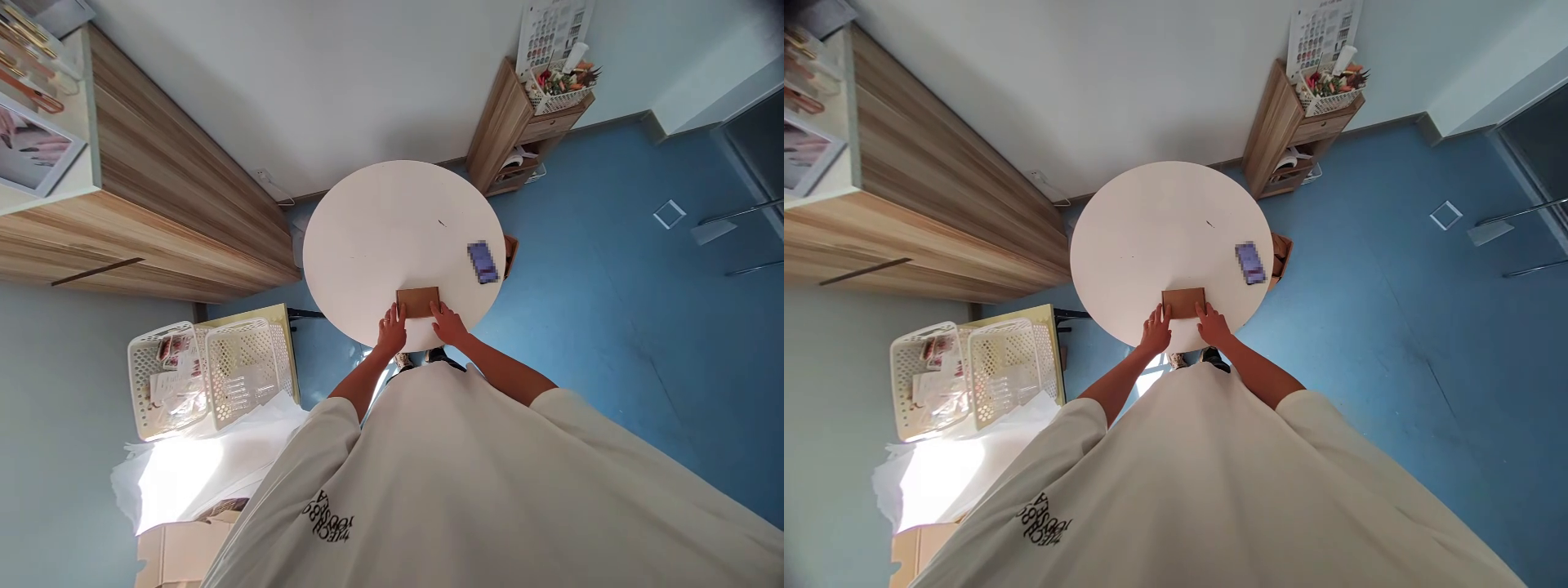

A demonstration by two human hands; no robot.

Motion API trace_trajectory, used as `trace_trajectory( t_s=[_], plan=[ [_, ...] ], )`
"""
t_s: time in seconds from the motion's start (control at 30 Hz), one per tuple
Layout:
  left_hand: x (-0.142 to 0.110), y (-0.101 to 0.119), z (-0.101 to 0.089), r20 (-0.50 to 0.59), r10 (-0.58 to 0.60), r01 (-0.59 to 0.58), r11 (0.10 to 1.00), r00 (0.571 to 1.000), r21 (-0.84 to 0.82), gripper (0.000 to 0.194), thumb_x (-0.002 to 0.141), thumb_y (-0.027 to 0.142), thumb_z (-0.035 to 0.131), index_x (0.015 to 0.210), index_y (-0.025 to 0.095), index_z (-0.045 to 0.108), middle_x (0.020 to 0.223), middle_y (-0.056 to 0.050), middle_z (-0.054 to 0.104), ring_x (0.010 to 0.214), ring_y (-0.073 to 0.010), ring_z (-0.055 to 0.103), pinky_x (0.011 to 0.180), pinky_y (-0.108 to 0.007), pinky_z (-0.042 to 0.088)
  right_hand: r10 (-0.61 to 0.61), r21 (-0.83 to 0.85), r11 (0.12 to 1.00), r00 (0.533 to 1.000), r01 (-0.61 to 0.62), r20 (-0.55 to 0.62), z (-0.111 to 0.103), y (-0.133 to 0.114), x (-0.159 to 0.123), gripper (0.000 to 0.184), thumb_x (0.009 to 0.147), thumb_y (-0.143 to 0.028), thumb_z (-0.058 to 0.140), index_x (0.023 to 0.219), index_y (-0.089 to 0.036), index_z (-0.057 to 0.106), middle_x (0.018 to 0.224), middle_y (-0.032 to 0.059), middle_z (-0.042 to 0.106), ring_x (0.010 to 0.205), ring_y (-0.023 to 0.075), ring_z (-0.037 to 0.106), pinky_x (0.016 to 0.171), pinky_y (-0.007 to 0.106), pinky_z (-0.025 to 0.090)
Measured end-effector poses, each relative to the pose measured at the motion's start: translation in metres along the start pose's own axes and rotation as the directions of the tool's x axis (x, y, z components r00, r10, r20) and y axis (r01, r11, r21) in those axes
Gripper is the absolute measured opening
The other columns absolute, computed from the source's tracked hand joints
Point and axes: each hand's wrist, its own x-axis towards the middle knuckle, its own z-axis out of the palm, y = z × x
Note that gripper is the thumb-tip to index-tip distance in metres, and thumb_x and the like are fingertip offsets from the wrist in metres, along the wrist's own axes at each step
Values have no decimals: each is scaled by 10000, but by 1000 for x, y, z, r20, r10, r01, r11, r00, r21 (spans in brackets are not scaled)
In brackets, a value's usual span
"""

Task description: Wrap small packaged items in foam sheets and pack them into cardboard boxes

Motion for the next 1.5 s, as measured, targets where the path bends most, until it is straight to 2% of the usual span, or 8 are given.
trace_trajectory(
  t_s=[0.1,0.23,0.33,0.57,0.77,0.97,1.2,1.5],
  plan=[
    [5,-2,0,28,23,-24,999,999,29,920,910,175,567,1743,218,178,1766,-215,270,1619,-376,296,1224,-555,362,3,-44,999,1000,-2,22,1,-2,1,725,1065,-283,432,1738,-187,182,1717,247,325,1414,360,522,1110,459,440],
    [21,-2,-9,72,39,-42,998,997,38,883,910,154,527,1731,152,200,1735,-264,313,1607,-398,317,1242,-598,330,24,-40,999,998,-23,49,-3,-5,8,738,1054,-277,450,1740,-204,187,1659,243,409,1391,365,531,1107,468,439],
    [29,1,-16,104,13,-15,1000,995,24,876,919,167,532,1723,120,187,1739,-288,275,1601,-417,313,1247,-603,319,66,-6,998,995,-65,80,-8,-8,12,752,1055,-285,455,1746,-217,167,1677,229,381,1412,373,504,1111,473,436],
    [10,9,-13,145,-25,43,991,989,-125,883,920,198,558,1714,144,175,1712,-251,302,1547,-400,380,1224,-532,368,159,212,963,986,-167,53,-7,-17,2,728,1043,-329,516,1722,-212,281,1655,208,409,1454,378,468,1144,440,429],
    [2,19,-19,52,-17,29,973,998,-229,893,914,275,602,1705,185,198,1718,-231,273,1551,-419,369,1230,-554,362,221,394,898,975,-198,-13,3,-22,-9,766,1005,-385,591,1698,-207,321,1619,178,448,1477,347,459,1177,422,422],
    [16,29,-32,-13,24,-27,970,1000,-243,878,900,316,638,1681,182,259,1697,-240,303,1538,-432,384,1225,-573,366,264,462,867,959,-190,-102,-18,-15,-5,805,974,-468,631,1674,-164,375,1640,190,410,1503,371,413,1218,442,399],
    [47,61,-51,-108,108,-132,962,988,-237,813,930,293,609,1671,181,293,1654,-227,352,1485,-409,443,1202,-560,397,270,527,839,945,-135,-187,-51,22,-5,784,976,-469,598,1683,-223,363,1689,164,351,1545,381,343,1239,511,378],
    [105,158,-72,-152,239,-267,941,959,-207,767,929,257,606,1648,199,348,1650,-224,359,1479,-425,440,1171,-590,427,388,606,783,871,-139,-301,-85,115,-8,764,968,-454,560,1669,-200,396,1677,167,368,1529,401,354,1242,542,373]
  ],
)
